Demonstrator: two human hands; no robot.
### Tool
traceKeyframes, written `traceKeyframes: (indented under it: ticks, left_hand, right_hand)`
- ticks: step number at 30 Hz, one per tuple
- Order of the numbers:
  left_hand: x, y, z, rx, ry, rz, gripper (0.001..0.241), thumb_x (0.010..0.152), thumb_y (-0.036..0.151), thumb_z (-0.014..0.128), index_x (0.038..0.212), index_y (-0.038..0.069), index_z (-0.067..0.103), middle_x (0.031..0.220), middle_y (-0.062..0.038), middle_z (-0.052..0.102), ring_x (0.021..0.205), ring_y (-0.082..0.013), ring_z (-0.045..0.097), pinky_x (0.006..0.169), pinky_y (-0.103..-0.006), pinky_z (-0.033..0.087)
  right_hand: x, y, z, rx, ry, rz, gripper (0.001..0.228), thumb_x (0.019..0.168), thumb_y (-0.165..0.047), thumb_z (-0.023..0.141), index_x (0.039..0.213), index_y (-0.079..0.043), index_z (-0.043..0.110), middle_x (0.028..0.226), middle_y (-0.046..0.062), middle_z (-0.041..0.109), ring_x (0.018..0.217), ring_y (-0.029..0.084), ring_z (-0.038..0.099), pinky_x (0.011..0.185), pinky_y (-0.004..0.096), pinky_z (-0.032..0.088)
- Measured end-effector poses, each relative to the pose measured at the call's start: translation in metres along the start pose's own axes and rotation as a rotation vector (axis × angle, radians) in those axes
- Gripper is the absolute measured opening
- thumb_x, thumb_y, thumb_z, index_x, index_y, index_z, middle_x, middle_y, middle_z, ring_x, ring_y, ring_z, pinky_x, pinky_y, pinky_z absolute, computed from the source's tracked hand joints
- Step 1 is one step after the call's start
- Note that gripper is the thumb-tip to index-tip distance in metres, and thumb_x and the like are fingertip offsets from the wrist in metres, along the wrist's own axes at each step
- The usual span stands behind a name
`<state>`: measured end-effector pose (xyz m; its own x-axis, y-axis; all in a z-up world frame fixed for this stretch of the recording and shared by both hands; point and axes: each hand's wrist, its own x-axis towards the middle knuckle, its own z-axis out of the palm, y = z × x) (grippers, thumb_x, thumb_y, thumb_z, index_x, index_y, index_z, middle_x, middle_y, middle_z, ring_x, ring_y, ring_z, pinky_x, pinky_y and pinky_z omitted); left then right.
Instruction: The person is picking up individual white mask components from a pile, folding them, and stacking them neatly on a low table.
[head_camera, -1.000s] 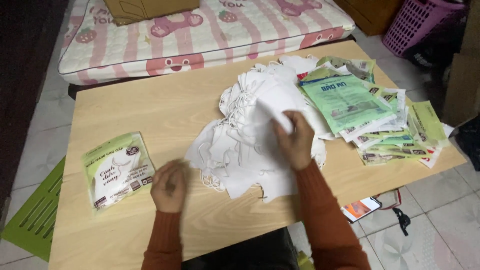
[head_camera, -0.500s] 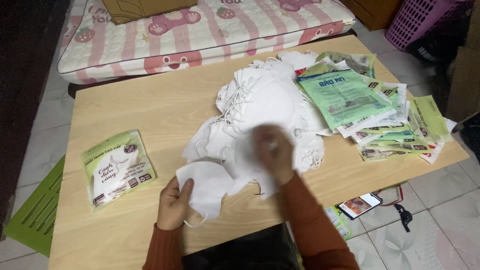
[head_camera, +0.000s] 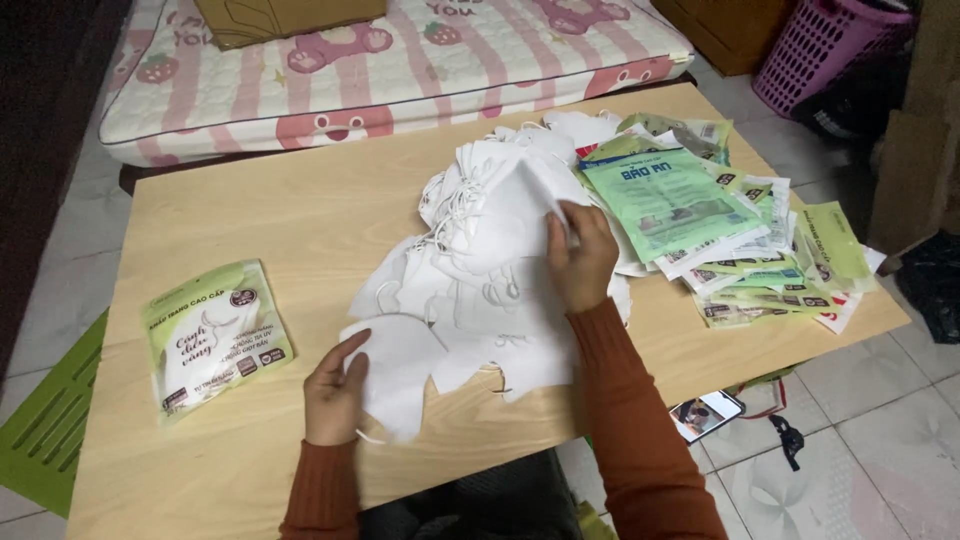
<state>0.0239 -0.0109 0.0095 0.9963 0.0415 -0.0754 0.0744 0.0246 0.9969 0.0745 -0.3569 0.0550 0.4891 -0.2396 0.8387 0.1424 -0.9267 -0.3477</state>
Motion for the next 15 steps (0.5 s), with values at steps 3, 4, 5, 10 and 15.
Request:
traceKeyframes:
  ticks: [3,4,5,10,15]
  left_hand:
    - [0.014,-0.010,-0.004,-0.053,0.064,0.181,0.033,0.096,-0.005,0.058,0.126,0.004,0.070,0.127,-0.019,0.067,0.125,-0.0203,0.054,0.109,-0.0418,0.046]
    - [0.019,-0.007,-0.005,-0.124,0.062,0.129,0.029,0.100,0.005,0.058,0.125,0.006,0.070,0.122,-0.017,0.069,0.117,-0.0185,0.059,0.104,-0.0391,0.050]
    - [0.028,-0.002,-0.006,-0.196,0.060,0.085,0.026,0.103,0.016,0.058,0.125,0.008,0.071,0.118,-0.014,0.070,0.109,-0.0166,0.064,0.099,-0.0365,0.054]
    - [0.055,-0.044,-0.023,-0.136,-0.121,-0.060,0.052,0.105,0.049,0.048,0.124,0.008,0.073,0.101,-0.018,0.074,0.095,-0.0239,0.071,0.091,-0.0398,0.055]
    - [0.037,-0.016,-0.004,-0.145,-0.130,-0.063,0.021,0.094,0.009,0.070,0.114,0.004,0.075,0.082,-0.019,0.075,0.066,-0.0231,0.073,0.064,-0.0386,0.063]
  right_hand:
    - [-0.011,-0.028,-0.017,0.553,0.033,0.254,0.013,0.097,-0.006,0.073,0.110,-0.005,0.074,0.088,0.008,0.072,0.081,0.016,0.062,0.078,0.030,0.050]
    - [-0.020,-0.032,-0.013,0.606,-0.064,0.364,0.014,0.094,-0.011,0.075,0.108,-0.009,0.075,0.084,0.004,0.070,0.077,0.013,0.059,0.073,0.028,0.048]
    - [-0.025,-0.036,-0.007,0.661,-0.156,0.467,0.014,0.092,-0.016,0.077,0.106,-0.013,0.075,0.080,0.001,0.068,0.073,0.010,0.055,0.068,0.026,0.046]
    - [-0.084,-0.109,0.031,0.808,-0.452,0.527,0.019,0.087,-0.014,0.082,0.105,-0.011,0.076,0.088,0.012,0.076,0.083,0.021,0.071,0.076,0.037,0.056]
    - [-0.093,-0.087,0.037,0.741,-0.669,0.448,0.030,0.091,-0.021,0.078,0.118,-0.009,0.073,0.104,0.018,0.076,0.090,0.032,0.075,0.076,0.041,0.062]
